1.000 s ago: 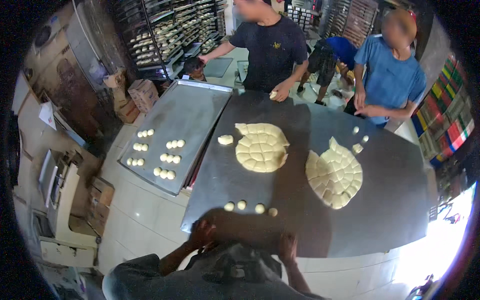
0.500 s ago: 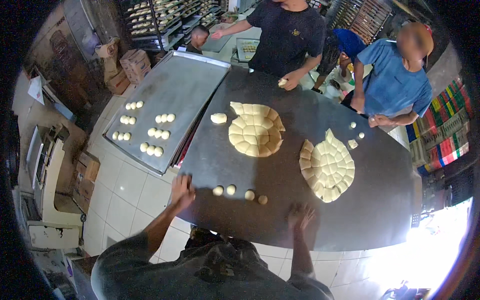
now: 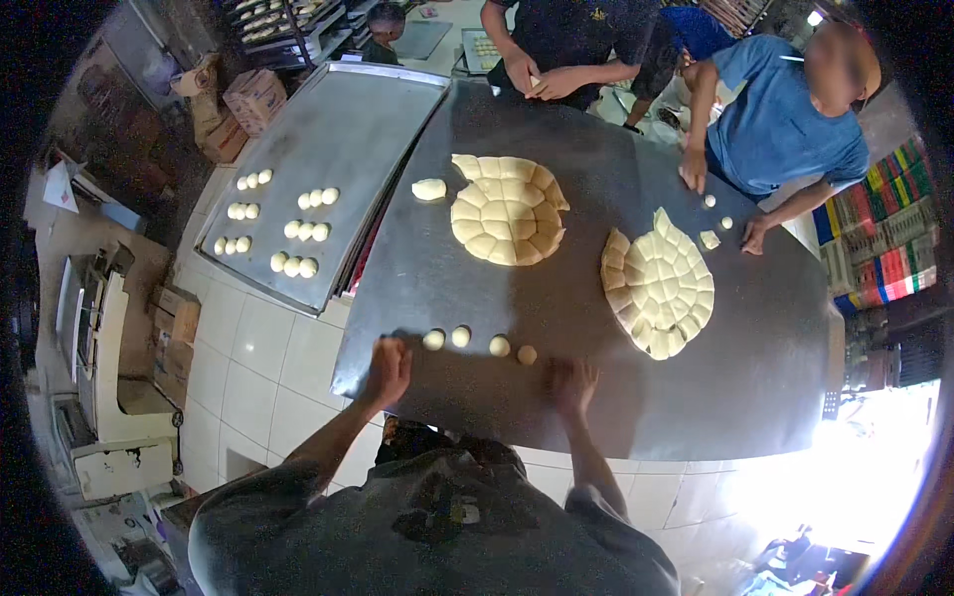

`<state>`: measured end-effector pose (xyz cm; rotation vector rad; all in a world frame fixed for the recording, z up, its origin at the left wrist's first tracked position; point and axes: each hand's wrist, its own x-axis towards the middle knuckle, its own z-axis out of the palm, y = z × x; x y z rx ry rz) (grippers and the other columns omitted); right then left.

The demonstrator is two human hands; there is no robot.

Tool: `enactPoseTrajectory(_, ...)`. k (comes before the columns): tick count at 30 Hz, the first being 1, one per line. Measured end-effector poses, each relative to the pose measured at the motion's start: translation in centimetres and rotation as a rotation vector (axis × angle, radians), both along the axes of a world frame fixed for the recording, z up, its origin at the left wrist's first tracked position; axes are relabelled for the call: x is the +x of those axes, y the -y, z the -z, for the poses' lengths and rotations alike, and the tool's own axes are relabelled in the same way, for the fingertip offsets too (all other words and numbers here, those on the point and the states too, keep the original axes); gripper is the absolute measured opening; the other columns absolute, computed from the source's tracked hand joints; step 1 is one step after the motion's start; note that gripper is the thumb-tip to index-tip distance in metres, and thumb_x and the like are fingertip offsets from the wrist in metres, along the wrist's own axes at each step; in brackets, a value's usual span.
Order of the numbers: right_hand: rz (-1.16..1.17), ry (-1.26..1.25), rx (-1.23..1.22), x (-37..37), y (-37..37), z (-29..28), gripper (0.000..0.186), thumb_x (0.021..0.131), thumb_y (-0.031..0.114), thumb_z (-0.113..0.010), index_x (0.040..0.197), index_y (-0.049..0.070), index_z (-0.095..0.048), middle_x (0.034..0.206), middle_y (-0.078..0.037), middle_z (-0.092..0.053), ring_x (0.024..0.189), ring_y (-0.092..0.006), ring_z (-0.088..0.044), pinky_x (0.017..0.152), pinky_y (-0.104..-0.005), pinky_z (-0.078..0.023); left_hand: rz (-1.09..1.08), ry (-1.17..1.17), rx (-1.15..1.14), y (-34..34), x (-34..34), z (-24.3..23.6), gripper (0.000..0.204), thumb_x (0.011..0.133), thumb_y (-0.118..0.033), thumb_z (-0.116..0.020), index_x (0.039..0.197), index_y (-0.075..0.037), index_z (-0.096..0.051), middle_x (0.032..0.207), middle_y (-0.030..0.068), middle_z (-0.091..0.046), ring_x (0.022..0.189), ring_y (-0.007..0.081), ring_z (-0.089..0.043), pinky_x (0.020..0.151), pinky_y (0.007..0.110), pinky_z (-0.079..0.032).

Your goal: Rolling pieces of dough into small balls and arranging them on baking trays in a bakery.

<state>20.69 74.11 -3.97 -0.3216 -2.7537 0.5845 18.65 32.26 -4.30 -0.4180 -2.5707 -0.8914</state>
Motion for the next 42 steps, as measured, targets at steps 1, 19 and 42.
enactPoseTrajectory(1,-0.224,-0.243,0.151,2.4,0.2,0.4,0.018,0.087,0.021,-0.062,0.098,0.007,-0.065,0.104,-0.014,-0.063,0.083,-0.0303,-0.059,0.070,-0.0410,-0.048,0.058,-0.038,-0.042,0.3,1.1,0.5,0.014,0.088,-0.013,-0.054,0.099,-0.004,-0.054,0.083,0.0138,-0.054,0.075,0.0299,-0.054,0.065,0.041,-0.044)
enactPoseTrajectory(19,-0.248,0.068,-1.080,-2.8,1.6,-4.5,0.050,0.076,0.023,-0.077,0.118,0.006,-0.058,0.113,-0.012,-0.061,0.107,-0.0250,-0.055,0.089,-0.0394,-0.045,0.339,0.245,0.022,3.5,-3.7,-9.0,0.039,0.078,-0.005,-0.066,0.115,-0.001,-0.054,0.104,0.0157,-0.056,0.087,0.0306,-0.053,0.080,0.040,-0.045)
enactPoseTrajectory(42,-0.927,-0.261,0.105,-23.5,19.6,-18.0,0.048,0.086,0.025,-0.070,0.127,0.006,-0.054,0.108,-0.011,-0.065,0.084,-0.0274,-0.066,0.070,-0.0362,-0.052,0.740,0.213,-0.765,6.9,-17.1,-20.2,0.030,0.094,-0.029,-0.053,0.117,-0.011,-0.061,0.118,0.0026,-0.064,0.072,0.0174,-0.065,0.061,0.030,-0.057)
